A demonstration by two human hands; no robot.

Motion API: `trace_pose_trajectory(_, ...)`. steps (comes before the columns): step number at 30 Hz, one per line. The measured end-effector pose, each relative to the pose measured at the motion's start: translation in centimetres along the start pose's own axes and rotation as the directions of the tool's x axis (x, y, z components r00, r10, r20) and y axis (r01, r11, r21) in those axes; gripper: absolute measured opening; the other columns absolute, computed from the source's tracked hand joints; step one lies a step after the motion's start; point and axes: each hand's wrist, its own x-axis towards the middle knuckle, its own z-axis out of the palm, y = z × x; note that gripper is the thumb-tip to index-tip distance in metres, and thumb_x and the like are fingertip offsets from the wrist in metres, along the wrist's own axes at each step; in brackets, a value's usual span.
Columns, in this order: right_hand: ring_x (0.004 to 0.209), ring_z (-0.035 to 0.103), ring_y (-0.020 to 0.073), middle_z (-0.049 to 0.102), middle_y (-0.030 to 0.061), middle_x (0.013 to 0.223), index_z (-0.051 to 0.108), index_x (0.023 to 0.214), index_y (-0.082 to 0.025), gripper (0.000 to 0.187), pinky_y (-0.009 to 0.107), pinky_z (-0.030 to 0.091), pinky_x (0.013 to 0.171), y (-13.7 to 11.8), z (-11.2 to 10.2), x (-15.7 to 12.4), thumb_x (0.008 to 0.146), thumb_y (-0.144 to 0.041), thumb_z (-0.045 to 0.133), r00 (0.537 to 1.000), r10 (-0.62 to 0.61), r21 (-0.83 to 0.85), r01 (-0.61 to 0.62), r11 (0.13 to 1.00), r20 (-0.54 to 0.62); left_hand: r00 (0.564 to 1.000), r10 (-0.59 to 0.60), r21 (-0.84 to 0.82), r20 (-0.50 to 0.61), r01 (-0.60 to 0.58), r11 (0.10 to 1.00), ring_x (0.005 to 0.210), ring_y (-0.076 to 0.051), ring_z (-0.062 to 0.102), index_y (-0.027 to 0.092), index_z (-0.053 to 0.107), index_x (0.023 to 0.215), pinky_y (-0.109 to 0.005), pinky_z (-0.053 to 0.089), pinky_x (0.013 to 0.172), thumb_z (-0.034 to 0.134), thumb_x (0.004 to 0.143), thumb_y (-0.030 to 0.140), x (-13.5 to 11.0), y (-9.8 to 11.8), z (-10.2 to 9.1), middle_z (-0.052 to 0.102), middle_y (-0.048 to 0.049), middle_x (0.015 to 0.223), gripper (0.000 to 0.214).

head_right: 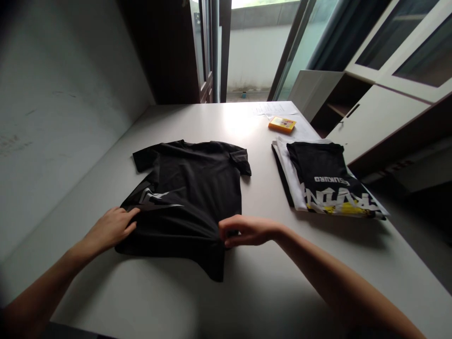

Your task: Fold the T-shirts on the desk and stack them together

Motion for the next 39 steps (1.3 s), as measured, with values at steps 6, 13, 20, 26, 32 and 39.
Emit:
trace_pose_trajectory(6,0.081,0.062,0.0145,0.069,0.0037,0.090,0.070,0.095,-0.016,0.034,0.025,0.046,0.073,0.5,-0.1,-0.5,0.098,-0.049,0.064,0.985,0.137,-0.044,-0.133,0.990,0.106,0.879,0.259,-0.459,0.400,-0.052,0.887,0.079,-0.023,0.069,0.028,0.074,0.106,-0.030,0.046,0.068,0.045,0.100,0.054,-3.4,1.1,-4.2,0.073,-0.0026,0.088,0.039)
trace_pose_trajectory(13,0.112,0.061,0.0269,0.067,0.0125,0.118,0.071,0.112,-0.021,0.027,0.040,0.048,0.099,7.3,-4.7,3.3,0.100,-0.041,0.056,0.668,0.003,-0.482,-0.540,0.690,-0.744,0.889,0.432,-0.426,-0.154,-0.454,0.782,0.131,-0.026,0.056,0.027,0.066,0.133,-0.040,0.044,0.111,0.052,0.103,0.043,0.8,8.2,-2.2,0.060,-0.0075,0.143,0.036)
trace_pose_trajectory(20,0.142,0.042,0.0390,0.043,0.0147,0.161,0.055,0.148,-0.025,0.055,0.059,0.041,0.111,13.2,-10.7,2.0,0.103,-0.054,0.045,0.426,0.097,-0.363,-0.852,0.378,-0.899,0.882,0.316,-0.204,-0.350,-0.401,0.893,0.159,-0.032,0.018,0.025,0.035,0.162,-0.058,0.014,0.128,0.052,0.104,0.050,8.7,11.0,2.2,0.022,-0.0109,0.172,0.066)
trace_pose_trajectory(26,0.142,0.042,0.0372,0.055,0.0180,0.148,0.067,0.130,-0.020,0.042,0.066,0.021,0.121,14.4,-13.9,0.8,0.102,-0.045,0.048,0.300,-0.072,-0.305,-0.881,0.360,-0.951,0.875,0.305,-0.226,-0.377,-0.406,0.886,0.158,-0.033,0.020,0.028,0.034,0.163,-0.059,0.017,0.127,0.054,0.102,0.050,7.2,10.9,3.3,0.022,-0.0090,0.172,0.068)
trace_pose_trajectory(32,0.128,0.057,0.0284,0.063,0.0111,0.139,0.067,0.131,-0.020,0.039,0.044,0.043,0.113,13.8,-16.4,6.0,0.099,-0.038,0.053,0.526,-0.145,-0.510,-0.663,0.547,-0.838,0.830,0.220,-0.294,-0.513,-0.411,0.863,0.132,-0.028,0.052,0.023,0.065,0.131,-0.044,0.042,0.117,0.060,0.098,0.040,12.2,9.2,-0.6,0.055,-0.0098,0.142,0.038)
trace_pose_trajectory(39,0.151,0.036,0.0323,0.042,0.0125,0.162,0.050,0.154,-0.019,0.057,0.051,0.032,0.122,14.4,-19.3,10.7,0.102,-0.043,0.050,0.558,-0.030,-0.495,-0.708,0.504,-0.829,0.864,-0.021,-0.327,-0.503,-0.168,0.930,0.139,-0.030,0.046,0.013,0.058,0.141,-0.045,0.035,0.121,0.051,0.100,0.034,26.7,4.9,-3.7,0.054,-0.0154,0.147,0.047)
